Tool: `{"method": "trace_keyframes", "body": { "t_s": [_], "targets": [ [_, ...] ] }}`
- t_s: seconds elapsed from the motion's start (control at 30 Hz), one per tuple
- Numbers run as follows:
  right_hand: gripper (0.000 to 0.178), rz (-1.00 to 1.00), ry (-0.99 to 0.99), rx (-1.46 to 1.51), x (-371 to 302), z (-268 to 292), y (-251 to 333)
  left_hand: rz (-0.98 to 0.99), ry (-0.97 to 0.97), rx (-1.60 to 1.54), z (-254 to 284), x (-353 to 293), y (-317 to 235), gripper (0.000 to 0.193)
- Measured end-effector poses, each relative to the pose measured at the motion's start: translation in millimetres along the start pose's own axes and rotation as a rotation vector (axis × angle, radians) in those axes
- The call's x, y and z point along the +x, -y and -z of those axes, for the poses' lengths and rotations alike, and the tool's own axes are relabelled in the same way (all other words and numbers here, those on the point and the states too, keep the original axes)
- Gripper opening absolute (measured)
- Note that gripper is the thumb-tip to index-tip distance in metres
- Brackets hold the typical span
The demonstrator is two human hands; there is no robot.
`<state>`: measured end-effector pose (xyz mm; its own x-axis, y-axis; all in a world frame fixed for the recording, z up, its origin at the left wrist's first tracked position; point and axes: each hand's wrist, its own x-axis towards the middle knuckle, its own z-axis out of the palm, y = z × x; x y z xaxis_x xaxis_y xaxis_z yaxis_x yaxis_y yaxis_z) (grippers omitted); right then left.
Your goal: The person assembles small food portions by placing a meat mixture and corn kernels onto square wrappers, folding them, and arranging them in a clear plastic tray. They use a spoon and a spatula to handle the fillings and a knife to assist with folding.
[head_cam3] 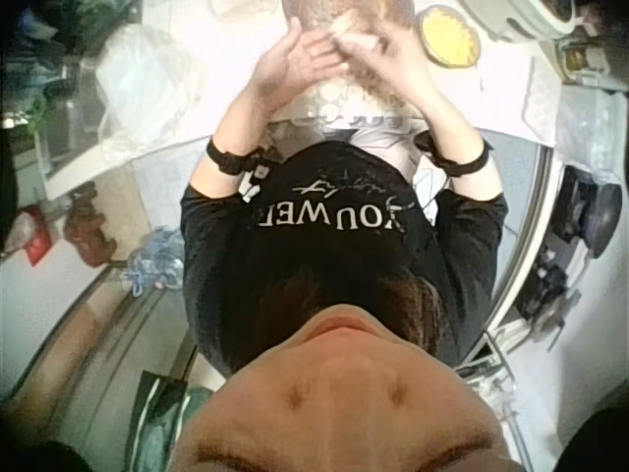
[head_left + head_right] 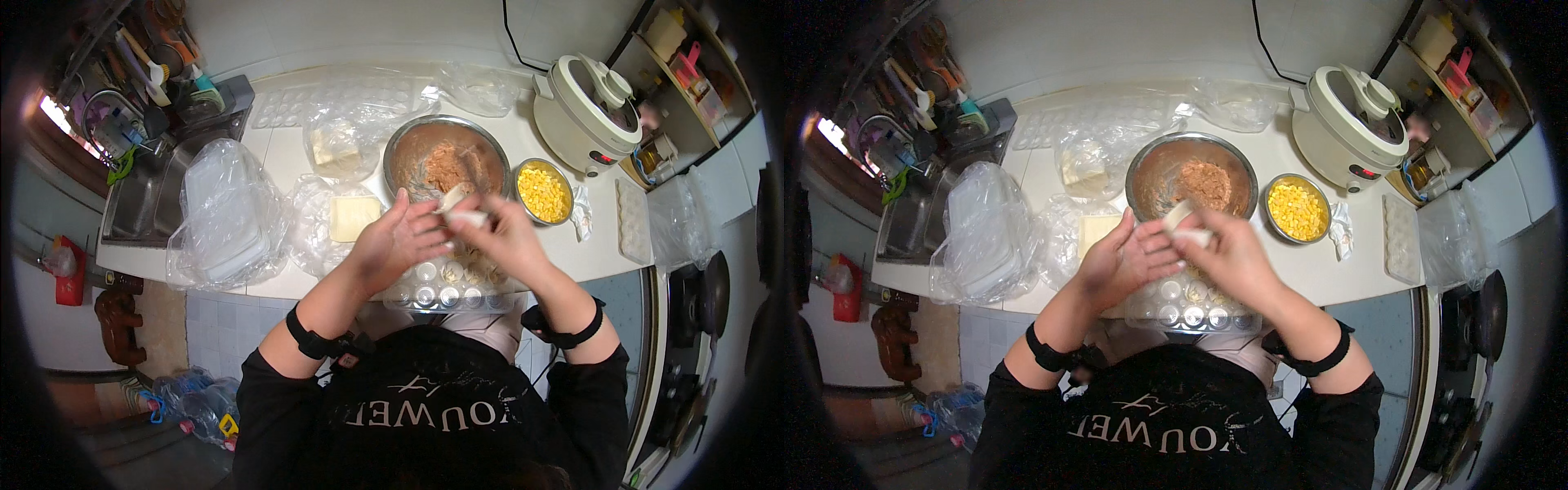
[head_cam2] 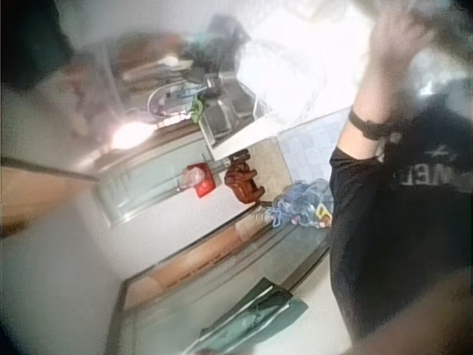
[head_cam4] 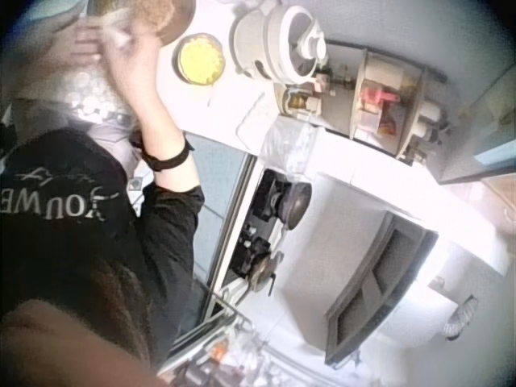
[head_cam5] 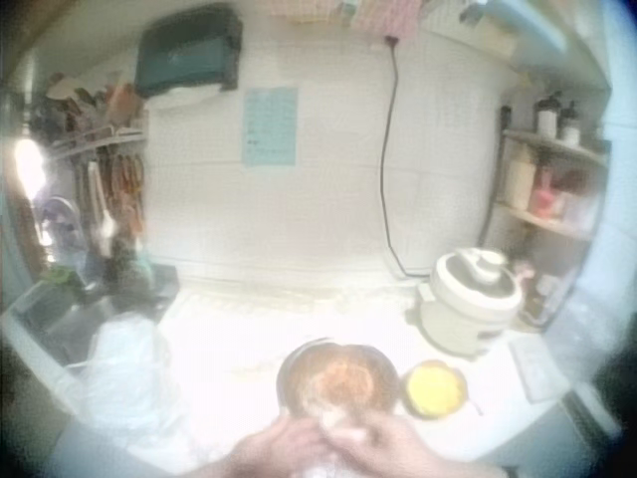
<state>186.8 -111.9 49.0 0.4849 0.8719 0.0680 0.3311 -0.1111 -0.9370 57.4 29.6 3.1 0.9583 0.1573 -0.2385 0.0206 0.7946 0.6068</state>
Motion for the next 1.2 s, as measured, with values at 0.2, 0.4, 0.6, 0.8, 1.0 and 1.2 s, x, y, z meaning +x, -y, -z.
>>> {"method": "trace_keyframes", "body": {
  "t_s": [0.2, 0.4, 0.6, 0.8, 1.0, 1.2],
  "targets": [
    [0.023, -0.146, 0.192, 0.180, -7, -1, -8, -0.047, 0.002, -0.085, 13, -1, 4, 0.046],
    [0.012, -0.220, -0.040, -0.178, -5, 59, -34, -0.251, -0.254, -0.361, 53, -29, -14, 0.047],
    [0.020, 0.097, 0.081, -0.966, 14, 80, -35, -0.459, -0.248, -0.367, 75, -39, -19, 0.047],
    [0.020, 0.143, 0.020, -1.086, 39, 82, -37, -0.314, -0.352, -0.309, 78, -31, -9, 0.048],
    [0.018, 0.013, -0.048, -0.958, 47, 93, -54, -0.144, -0.277, -0.179, 72, -28, -7, 0.046],
    [0.015, -0.075, -0.031, -0.713, 26, 91, -50, -0.186, -0.521, -0.121, 90, -25, -16, 0.040]
  ]
}}
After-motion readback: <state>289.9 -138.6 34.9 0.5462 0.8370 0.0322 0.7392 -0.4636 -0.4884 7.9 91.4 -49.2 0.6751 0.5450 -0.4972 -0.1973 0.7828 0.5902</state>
